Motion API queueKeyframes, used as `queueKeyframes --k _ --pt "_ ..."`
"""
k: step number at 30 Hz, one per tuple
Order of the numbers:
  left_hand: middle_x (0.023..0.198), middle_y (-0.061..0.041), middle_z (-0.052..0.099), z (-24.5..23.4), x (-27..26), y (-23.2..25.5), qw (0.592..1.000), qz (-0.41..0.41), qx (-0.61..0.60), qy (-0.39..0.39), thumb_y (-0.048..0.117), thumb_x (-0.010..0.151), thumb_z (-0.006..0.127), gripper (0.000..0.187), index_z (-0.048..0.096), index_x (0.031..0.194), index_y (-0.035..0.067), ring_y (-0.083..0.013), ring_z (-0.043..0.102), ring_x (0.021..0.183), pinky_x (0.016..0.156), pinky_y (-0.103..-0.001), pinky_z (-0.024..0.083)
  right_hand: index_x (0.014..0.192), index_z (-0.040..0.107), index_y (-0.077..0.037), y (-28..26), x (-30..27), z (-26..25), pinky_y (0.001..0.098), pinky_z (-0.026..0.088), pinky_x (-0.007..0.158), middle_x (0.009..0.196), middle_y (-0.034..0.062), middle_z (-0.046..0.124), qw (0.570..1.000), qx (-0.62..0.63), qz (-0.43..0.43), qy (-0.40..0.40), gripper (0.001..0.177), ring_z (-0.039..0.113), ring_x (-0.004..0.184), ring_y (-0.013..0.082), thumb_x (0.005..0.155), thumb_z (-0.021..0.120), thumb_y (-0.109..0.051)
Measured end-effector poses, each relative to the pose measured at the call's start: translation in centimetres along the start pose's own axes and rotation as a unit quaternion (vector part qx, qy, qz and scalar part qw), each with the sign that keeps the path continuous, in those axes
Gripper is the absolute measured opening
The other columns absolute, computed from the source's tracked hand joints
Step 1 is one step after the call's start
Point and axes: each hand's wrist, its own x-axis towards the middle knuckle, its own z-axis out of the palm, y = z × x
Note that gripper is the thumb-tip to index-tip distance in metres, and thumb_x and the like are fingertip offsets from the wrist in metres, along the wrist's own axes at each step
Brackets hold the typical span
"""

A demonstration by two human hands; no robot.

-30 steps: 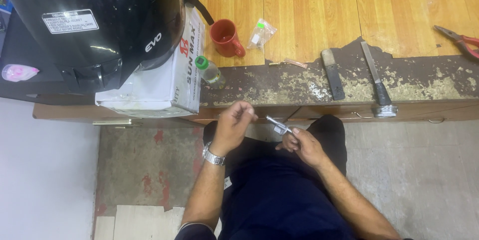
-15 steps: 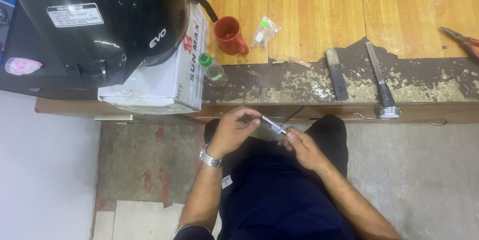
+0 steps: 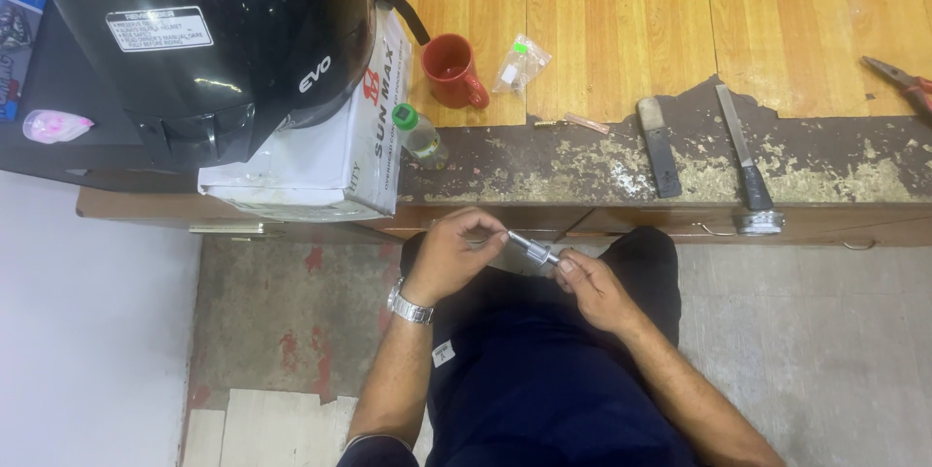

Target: Refining a small metal lock component using a bench grinder and a hand file at a workbench.

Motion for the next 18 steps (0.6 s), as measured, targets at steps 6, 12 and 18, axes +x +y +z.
queueKeyframes --k 6,12,18 --pt "0.087 -0.016 0.077 -1.7 -0.1 1.8 0.996 -0.048 0.027 -0.075 0.015 0.087 0.074 0.014 0.078 0.096 0.006 -0.0361 0.072 0.091 0.082 -0.045 0.056 0.071 0.051 -0.012 0.9 0.0 -0.2 0.0331 0.047 0.058 0.057 0.0023 0.044 0.998 0.054 0.002 -0.012 0.045 0.046 0.056 0.0177 0.111 0.037 -0.029" --pt "0.089 -0.02 0.078 -2.5 0.0 2.7 0.983 -0.074 0.064 -0.155 0.017 0.085 0.073 0.016 0.079 0.093 0.004 -0.0401 0.073 0.092 0.08 -0.049 0.056 0.069 0.052 -0.011 3.2 -0.6 -0.2 0.035 0.046 0.057 0.055 0.0038 0.045 0.999 0.021 0.037 -0.017 0.044 0.045 0.055 0.0186 0.109 0.041 -0.027" --pt "0.081 -0.016 0.078 -1.7 -0.2 0.8 0.967 -0.097 0.091 -0.216 0.021 0.083 0.072 0.016 0.08 0.091 0.008 -0.0331 0.075 0.083 0.074 -0.042 0.056 0.068 0.053 -0.011 2.9 -0.9 -0.4 0.0345 0.046 0.057 0.054 0.0036 0.046 0.999 0.002 0.05 -0.015 0.044 0.046 0.054 0.0189 0.108 0.044 -0.027"
